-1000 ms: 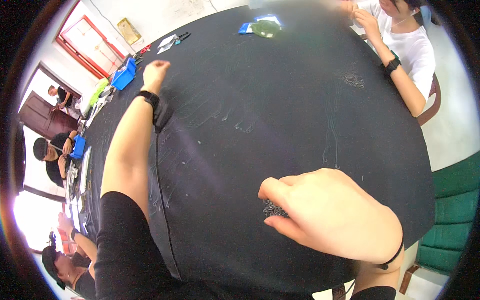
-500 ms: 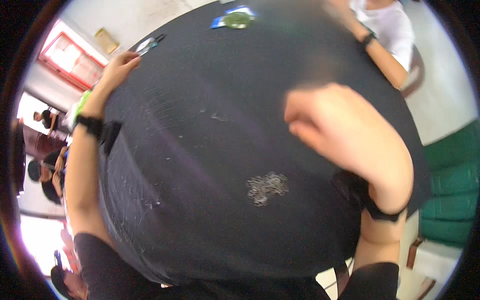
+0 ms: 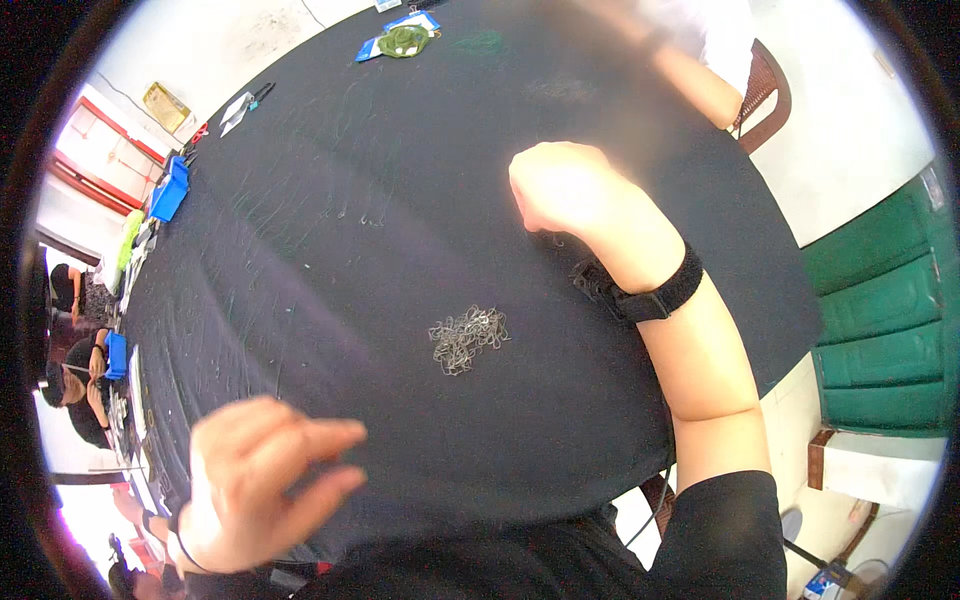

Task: The person picks up a fishing hook and a line, threads the line through the hook's eye, and wraps it around the hook to tie a knot. They then pull the line to tighten the knot and place the finished assembly onto the table.

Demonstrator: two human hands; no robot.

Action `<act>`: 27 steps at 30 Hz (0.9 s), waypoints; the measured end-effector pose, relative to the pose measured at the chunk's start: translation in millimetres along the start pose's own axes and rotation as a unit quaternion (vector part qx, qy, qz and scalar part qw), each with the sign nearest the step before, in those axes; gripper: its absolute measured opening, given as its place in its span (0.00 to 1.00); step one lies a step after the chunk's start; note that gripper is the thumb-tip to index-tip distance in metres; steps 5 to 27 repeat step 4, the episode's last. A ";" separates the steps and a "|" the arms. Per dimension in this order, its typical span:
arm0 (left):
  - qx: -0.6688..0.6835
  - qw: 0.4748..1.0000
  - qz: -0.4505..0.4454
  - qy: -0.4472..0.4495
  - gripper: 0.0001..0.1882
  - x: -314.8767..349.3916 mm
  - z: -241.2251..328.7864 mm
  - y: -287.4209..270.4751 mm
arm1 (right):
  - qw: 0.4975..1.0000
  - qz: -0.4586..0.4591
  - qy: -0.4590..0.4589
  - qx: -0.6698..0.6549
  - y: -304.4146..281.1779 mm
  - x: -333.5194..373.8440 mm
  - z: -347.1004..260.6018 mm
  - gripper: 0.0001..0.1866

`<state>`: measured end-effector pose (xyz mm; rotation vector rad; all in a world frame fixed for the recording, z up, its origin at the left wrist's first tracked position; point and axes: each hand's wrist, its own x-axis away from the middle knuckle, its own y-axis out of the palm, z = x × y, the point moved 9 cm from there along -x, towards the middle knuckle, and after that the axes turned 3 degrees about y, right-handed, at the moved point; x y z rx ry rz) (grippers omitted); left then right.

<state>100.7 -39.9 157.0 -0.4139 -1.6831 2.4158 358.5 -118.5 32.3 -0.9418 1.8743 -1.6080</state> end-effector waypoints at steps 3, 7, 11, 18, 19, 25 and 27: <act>0.134 0.991 -0.009 -0.020 0.16 16.3 10.6 12.8 | 0.997 0.058 -0.044 -0.016 4.7 3.6 -2.2 0.08; 0.154 0.988 -0.001 -0.027 0.15 21.3 9.0 17.4 | 0.995 0.078 -0.055 -0.031 5.8 4.9 -1.1 0.08; 0.154 0.988 -0.001 -0.027 0.15 21.3 9.0 17.4 | 0.995 0.078 -0.055 -0.031 5.8 4.9 -1.1 0.08; 0.154 0.988 -0.001 -0.027 0.15 21.3 9.0 17.4 | 0.995 0.078 -0.055 -0.031 5.8 4.9 -1.1 0.08; 0.154 0.988 -0.001 -0.027 0.15 21.3 9.0 17.4 | 0.995 0.078 -0.055 -0.031 5.8 4.9 -1.1 0.08; 0.154 0.988 -0.001 -0.027 0.15 21.3 9.0 17.4 | 0.995 0.078 -0.055 -0.031 5.8 4.9 -1.1 0.08; 0.154 0.988 -0.001 -0.027 0.15 21.3 9.0 17.4 | 0.995 0.078 -0.055 -0.031 5.8 4.9 -1.1 0.08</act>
